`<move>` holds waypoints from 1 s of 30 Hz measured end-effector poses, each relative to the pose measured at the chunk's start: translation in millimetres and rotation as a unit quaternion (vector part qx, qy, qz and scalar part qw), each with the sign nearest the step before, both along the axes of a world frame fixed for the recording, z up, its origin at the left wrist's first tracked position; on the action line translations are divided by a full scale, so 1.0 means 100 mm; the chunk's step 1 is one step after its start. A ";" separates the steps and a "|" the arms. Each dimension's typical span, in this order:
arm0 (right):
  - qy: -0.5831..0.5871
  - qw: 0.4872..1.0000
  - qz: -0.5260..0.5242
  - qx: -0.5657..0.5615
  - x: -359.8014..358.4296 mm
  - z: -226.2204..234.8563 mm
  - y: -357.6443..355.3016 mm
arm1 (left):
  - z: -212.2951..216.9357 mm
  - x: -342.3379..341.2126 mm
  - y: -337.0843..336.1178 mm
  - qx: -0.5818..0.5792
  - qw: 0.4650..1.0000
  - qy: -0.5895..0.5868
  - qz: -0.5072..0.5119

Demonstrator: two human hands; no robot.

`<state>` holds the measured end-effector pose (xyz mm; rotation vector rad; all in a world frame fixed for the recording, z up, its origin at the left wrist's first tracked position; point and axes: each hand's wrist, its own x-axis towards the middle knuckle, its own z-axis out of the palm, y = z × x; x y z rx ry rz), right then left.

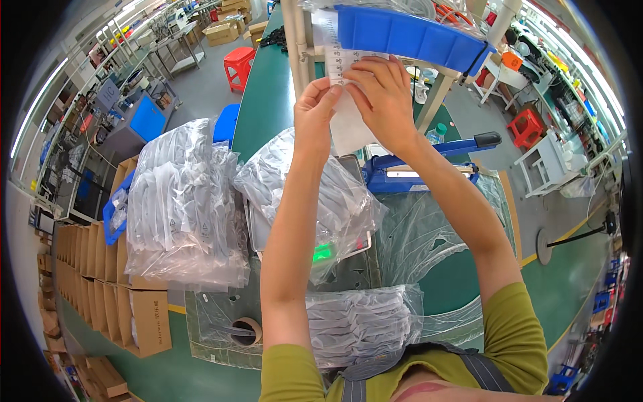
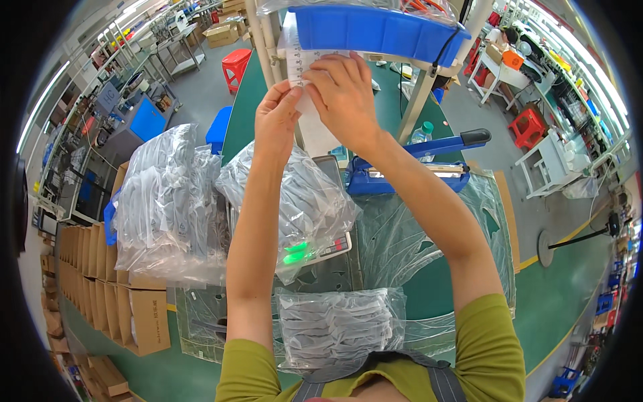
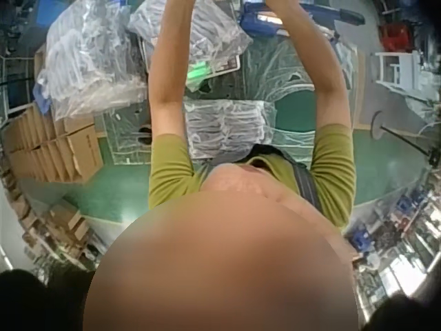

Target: Weighing bundles of items in plastic bags on an electronic scale and sealing them using a manual heat sealer.

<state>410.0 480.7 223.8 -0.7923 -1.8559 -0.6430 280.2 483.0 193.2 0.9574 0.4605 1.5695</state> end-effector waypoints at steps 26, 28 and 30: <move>-0.140 0.791 0.112 -0.585 -0.99 -0.89 -0.11 | -1.50 -0.23 -3.47 -0.294 0.917 0.083 -0.257; -0.171 0.803 0.064 -0.568 -0.96 -0.93 -0.10 | -1.54 -0.28 -3.53 -0.316 0.911 0.085 -0.251; -0.128 0.823 -0.038 -0.552 -0.86 -0.94 -0.09 | -1.56 -0.28 -3.55 -0.311 0.918 0.082 -0.233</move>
